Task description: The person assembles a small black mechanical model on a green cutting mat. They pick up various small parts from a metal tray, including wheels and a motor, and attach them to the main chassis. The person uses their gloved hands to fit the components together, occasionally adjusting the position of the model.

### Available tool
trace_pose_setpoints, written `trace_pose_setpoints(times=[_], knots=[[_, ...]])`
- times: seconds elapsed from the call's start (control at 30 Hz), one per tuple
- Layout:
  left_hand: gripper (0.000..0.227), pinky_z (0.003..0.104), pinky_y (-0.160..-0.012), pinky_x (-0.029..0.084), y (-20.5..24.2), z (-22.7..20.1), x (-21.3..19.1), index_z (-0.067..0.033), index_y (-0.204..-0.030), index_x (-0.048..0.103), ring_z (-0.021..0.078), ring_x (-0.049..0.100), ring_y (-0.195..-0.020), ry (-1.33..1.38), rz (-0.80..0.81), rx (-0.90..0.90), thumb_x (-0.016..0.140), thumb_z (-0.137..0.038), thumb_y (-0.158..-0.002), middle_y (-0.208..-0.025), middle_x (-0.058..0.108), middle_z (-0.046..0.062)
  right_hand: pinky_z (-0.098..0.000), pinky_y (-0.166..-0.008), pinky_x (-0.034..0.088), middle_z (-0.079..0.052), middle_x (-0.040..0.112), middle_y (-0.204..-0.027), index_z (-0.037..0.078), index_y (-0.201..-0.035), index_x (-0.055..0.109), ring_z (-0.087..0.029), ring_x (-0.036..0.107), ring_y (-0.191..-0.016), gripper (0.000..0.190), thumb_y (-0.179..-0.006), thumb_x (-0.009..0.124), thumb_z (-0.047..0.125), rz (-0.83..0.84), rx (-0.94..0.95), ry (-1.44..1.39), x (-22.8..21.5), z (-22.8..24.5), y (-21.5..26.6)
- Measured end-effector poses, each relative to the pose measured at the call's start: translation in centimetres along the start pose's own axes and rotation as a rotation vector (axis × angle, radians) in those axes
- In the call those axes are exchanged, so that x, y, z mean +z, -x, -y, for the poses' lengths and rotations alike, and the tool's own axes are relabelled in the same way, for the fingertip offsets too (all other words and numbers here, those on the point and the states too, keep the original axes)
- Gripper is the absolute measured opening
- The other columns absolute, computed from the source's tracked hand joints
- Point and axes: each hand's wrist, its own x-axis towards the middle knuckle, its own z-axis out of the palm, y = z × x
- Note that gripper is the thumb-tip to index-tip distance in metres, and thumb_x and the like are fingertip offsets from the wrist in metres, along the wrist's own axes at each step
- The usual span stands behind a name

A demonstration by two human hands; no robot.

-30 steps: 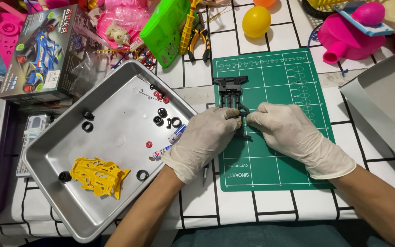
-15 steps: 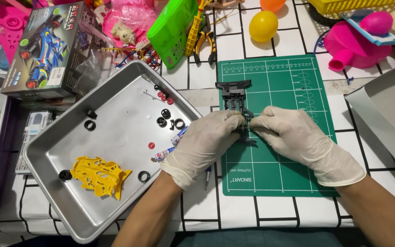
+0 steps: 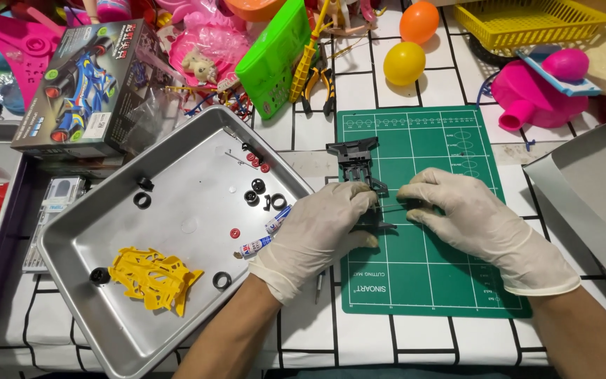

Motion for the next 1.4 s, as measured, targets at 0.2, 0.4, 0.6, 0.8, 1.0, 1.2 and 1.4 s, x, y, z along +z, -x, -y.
trace_pose_setpoints(times=[0.2, 0.4, 0.6, 0.8, 1.0, 1.2, 1.4], knots=[[0.051, 0.053, -0.06, 0.054, 0.4, 0.4, 0.3, -0.0083, -0.116, 0.053, 0.036, 0.063, -0.094, 0.005, -0.053, 0.019, 0.086, -0.023, -0.08, -0.114, 0.064, 0.014, -0.0327, -0.072, 0.056, -0.006, 0.07, -0.102, 0.011, -0.11, 0.075, -0.023, 0.07, -0.085, 0.019, -0.092, 0.07, 0.012, -0.078, -0.142, -0.064, -0.1, 0.6, -0.2], [0.046, 0.053, -0.055, 0.052, 0.1, 0.5, 0.4, -0.0084, -0.107, 0.057, 0.0353, 0.064, -0.084, 0.011, -0.052, 0.004, 0.088, -0.025, -0.077, -0.102, 0.064, 0.011, -0.0312, -0.072, 0.056, -0.005, 0.07, -0.102, 0.011, -0.106, 0.077, -0.021, 0.07, -0.084, 0.019, -0.088, 0.074, 0.008, -0.137, -0.13, -0.036, 0.4, 1.2, -0.4], [0.043, 0.057, -0.058, 0.053, -0.3, 0.3, 0.1, -0.0117, -0.112, 0.069, 0.0387, 0.064, -0.094, 0.021, 0.007, -0.027, 0.084, -0.026, -0.075, -0.112, 0.065, 0.01, -0.0316, -0.071, 0.057, -0.006, 0.069, -0.104, 0.011, -0.108, 0.077, -0.022, 0.07, -0.087, 0.02, -0.089, 0.072, 0.007, -0.123, -0.132, -0.065, 0.7, 0.8, -0.4], [0.031, 0.056, -0.051, 0.051, -0.4, 0.2, -0.5, -0.0096, -0.105, 0.067, 0.0363, 0.064, -0.092, 0.028, 0.012, -0.015, 0.08, -0.024, -0.081, -0.103, 0.063, 0.01, -0.0302, -0.073, 0.057, -0.005, 0.069, -0.102, 0.011, -0.11, 0.075, -0.021, 0.07, -0.086, 0.02, -0.09, 0.071, 0.008, -0.106, -0.128, -0.076, 0.8, 1.0, -0.6], [0.041, 0.043, -0.087, 0.061, -0.2, -0.8, -1.1, -0.0185, -0.117, 0.074, 0.0323, 0.068, -0.114, 0.014, 0.055, -0.13, 0.083, -0.034, -0.081, -0.123, 0.069, 0.012, -0.0293, -0.076, 0.063, -0.002, 0.076, -0.095, 0.017, -0.101, 0.082, -0.019, 0.077, -0.088, 0.023, -0.083, 0.078, 0.005, -0.108, 0.02, -0.134, 0.6, 1.9, -0.8], [0.045, 0.051, -0.06, 0.049, 0.3, 0.7, 0.4, -0.0103, -0.106, 0.053, 0.0334, 0.061, -0.089, 0.108, -0.067, 0.015, 0.087, -0.022, -0.079, -0.1, 0.063, 0.011, -0.0316, -0.076, 0.059, -0.005, 0.07, -0.102, 0.011, -0.11, 0.075, -0.021, 0.071, -0.088, 0.025, -0.085, 0.076, 0.013, -0.053, -0.09, -0.056, 0.1, 1.5, -0.6], [0.04, 0.052, -0.055, 0.047, 0.3, 0.3, 0.0, -0.0092, -0.108, 0.056, 0.0336, 0.059, -0.088, 0.108, -0.05, 0.009, 0.083, -0.026, -0.084, -0.102, 0.061, 0.011, -0.0312, -0.077, 0.059, -0.003, 0.073, -0.102, 0.013, -0.105, 0.075, -0.02, 0.073, -0.09, 0.022, -0.084, 0.076, 0.013, -0.048, -0.09, -0.055, -0.5, 1.3, -0.4]])
